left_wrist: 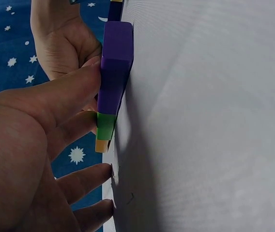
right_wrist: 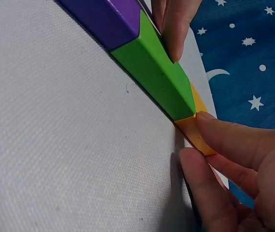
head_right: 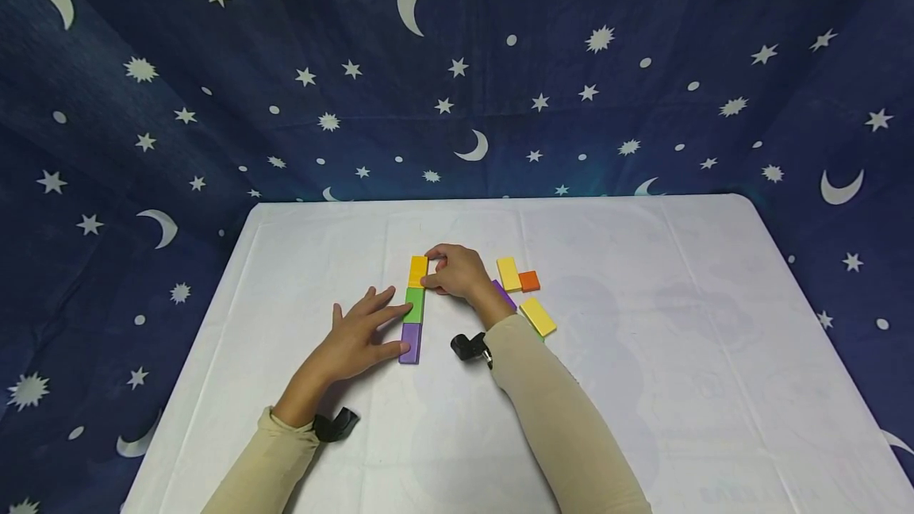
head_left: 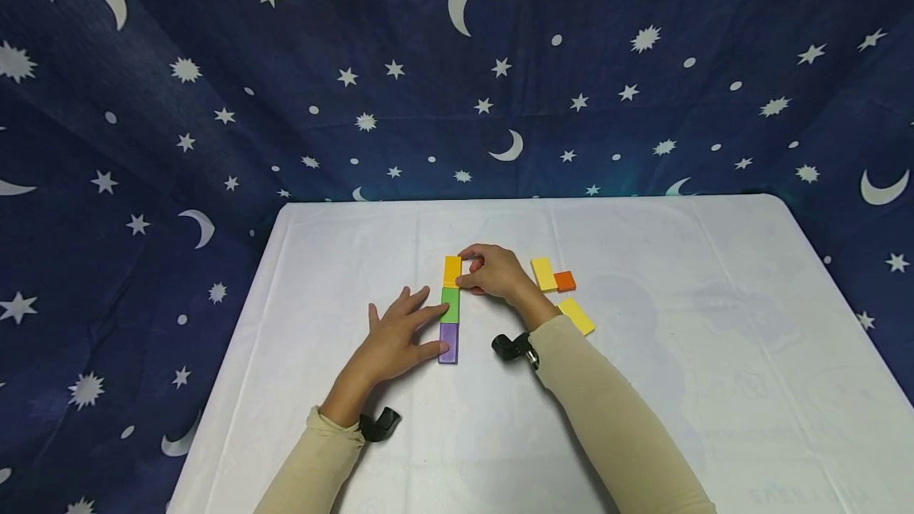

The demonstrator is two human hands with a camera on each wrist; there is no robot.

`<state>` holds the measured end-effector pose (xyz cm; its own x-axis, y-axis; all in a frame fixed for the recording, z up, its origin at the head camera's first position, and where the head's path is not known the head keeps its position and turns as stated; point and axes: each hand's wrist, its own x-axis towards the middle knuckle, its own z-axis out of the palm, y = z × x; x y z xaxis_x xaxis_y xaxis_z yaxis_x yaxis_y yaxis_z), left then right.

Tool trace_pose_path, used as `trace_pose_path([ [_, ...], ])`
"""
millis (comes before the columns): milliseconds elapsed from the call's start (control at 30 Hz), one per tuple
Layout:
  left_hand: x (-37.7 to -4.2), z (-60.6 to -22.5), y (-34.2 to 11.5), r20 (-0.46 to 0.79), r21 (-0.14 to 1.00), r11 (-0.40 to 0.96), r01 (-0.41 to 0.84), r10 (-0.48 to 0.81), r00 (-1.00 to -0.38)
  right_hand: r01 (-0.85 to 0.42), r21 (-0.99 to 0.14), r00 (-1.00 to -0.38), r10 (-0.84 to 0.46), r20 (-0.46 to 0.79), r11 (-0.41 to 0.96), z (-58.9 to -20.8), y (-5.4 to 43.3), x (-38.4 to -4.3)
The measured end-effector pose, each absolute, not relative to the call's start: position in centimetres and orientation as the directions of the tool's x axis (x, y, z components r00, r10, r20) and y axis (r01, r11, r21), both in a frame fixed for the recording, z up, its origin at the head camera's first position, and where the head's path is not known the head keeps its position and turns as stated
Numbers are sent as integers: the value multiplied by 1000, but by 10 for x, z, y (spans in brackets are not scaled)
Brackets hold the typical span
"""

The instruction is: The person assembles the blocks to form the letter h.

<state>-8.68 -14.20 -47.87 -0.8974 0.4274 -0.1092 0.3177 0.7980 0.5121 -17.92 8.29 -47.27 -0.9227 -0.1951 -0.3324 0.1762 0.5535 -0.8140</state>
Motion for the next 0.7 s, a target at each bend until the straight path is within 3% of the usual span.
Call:
trace_pose_path([
  [700,-87,-478,-142,-110,509,798,322,431,-896,106,-761,-936,-194,-293,640,-473,82,-180],
])
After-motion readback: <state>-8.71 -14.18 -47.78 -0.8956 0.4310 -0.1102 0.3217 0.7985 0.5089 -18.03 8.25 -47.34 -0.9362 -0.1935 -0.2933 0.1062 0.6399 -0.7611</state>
